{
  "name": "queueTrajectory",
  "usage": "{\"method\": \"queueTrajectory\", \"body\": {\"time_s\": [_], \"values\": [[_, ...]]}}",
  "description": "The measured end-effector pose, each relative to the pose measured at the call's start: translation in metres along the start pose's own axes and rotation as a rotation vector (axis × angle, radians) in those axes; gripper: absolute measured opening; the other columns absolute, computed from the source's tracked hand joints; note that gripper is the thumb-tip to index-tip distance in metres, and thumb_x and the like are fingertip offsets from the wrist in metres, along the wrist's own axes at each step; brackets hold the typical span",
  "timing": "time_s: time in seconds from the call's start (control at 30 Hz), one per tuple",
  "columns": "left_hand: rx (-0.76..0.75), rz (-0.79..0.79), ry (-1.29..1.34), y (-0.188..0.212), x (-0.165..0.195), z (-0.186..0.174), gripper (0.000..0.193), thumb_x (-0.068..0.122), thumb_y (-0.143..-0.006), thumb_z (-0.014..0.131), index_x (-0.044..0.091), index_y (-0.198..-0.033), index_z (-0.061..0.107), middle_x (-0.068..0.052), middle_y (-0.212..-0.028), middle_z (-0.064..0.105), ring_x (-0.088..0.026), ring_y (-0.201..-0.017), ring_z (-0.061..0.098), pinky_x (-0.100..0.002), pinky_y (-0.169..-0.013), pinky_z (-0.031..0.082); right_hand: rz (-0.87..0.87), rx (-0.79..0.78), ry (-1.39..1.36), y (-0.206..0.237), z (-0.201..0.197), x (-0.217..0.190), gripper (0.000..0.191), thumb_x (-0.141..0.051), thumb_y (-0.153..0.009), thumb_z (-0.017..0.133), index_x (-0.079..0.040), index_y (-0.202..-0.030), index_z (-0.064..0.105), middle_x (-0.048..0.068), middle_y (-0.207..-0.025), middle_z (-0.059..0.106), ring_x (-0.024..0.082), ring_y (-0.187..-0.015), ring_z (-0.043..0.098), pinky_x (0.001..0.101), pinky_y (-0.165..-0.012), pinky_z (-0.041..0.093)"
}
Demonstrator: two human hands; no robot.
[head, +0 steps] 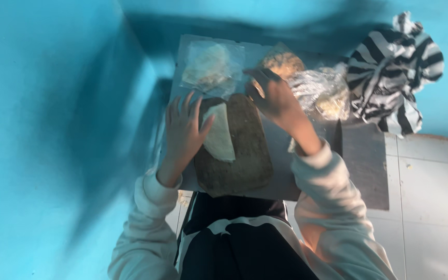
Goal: The person peels a thin sheet off a stack of round flat wrappers and sets it aside, then holds the remaining stack on a wooden board and cuts it in half with a knife, then cuts the halves into smaller wedge pieces, repositioning the pieces between cuts.
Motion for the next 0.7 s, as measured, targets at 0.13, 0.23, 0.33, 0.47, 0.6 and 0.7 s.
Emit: {"method": "queueTrajectory", "body": {"time_s": [0.13,0.23,0.33,0.47,0.6,0.7], "values": [[-0.046,-0.023,-0.139,0.036,0.022,0.008,0.058,0.050,-0.089,0.073,0.006,-0.125,0.063,-0.018,-0.141,0.054,-0.045,-0.129,0.048,-0.060,-0.109,0.036,-0.172,0.073,0.330,0.101,-0.080,-0.063,0.022,-0.013,-0.104,0.078,0.000,-0.117,0.066,0.018,-0.105,0.070,0.039,-0.087,0.067,0.0464,-0.077,0.052],[-0.005,-0.058,-0.109,0.048,0.025,0.020,0.054,0.047,-0.089,0.075,0.006,-0.123,0.064,-0.017,-0.133,0.057,-0.043,-0.126,0.051,-0.056,-0.108,0.041,0.266,-0.004,0.018,0.153,-0.117,-0.069,0.032,-0.009,-0.094,0.070,-0.007,-0.125,0.069,0.018,-0.113,0.073,0.033,-0.093,0.072,0.0383,-0.075,0.054],[-0.074,-0.163,-0.007,0.044,0.015,0.040,0.053,0.048,-0.086,0.079,0.006,-0.115,0.064,-0.014,-0.120,0.059,-0.038,-0.114,0.055,-0.053,-0.099,0.044,0.460,0.006,-0.024,0.196,-0.144,-0.064,0.030,-0.010,-0.095,0.067,-0.008,-0.125,0.070,0.016,-0.105,0.075,0.026,-0.091,0.075,0.0354,-0.074,0.055],[-0.142,-0.169,-0.029,0.032,0.007,0.060,0.048,0.044,-0.082,0.082,0.009,-0.109,0.064,-0.013,-0.110,0.063,-0.036,-0.105,0.056,-0.050,-0.091,0.043,0.588,0.044,0.003,0.252,-0.151,-0.036,0.027,-0.014,-0.096,0.067,-0.007,-0.122,0.071,0.015,-0.105,0.077,0.024,-0.087,0.076,0.0346,-0.071,0.056],[-0.192,-0.201,0.076,0.028,0.005,0.070,0.046,0.040,-0.081,0.082,0.008,-0.108,0.062,-0.010,-0.107,0.067,-0.034,-0.101,0.059,-0.051,-0.091,0.043,0.581,0.061,-0.001,0.296,-0.140,-0.005,0.027,-0.015,-0.098,0.066,-0.006,-0.123,0.071,0.014,-0.108,0.077,0.023,-0.087,0.076,0.0329,-0.074,0.058],[-0.223,-0.232,0.095,0.027,0.004,0.072,0.046,0.037,-0.080,0.082,0.008,-0.109,0.062,-0.010,-0.107,0.070,-0.034,-0.098,0.064,-0.049,-0.089,0.046,0.686,0.131,-0.016,0.317,-0.125,0.016,0.028,-0.017,-0.097,0.066,-0.006,-0.122,0.071,0.014,-0.101,0.077,0.022,-0.087,0.076,0.0337,-0.069,0.058]]}}
Point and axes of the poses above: each hand's wrist, its own y-axis away from the middle knuckle, its own z-axis out of the palm, x = y × z, the point moved 5 cm from there along -y, towards the middle knuckle
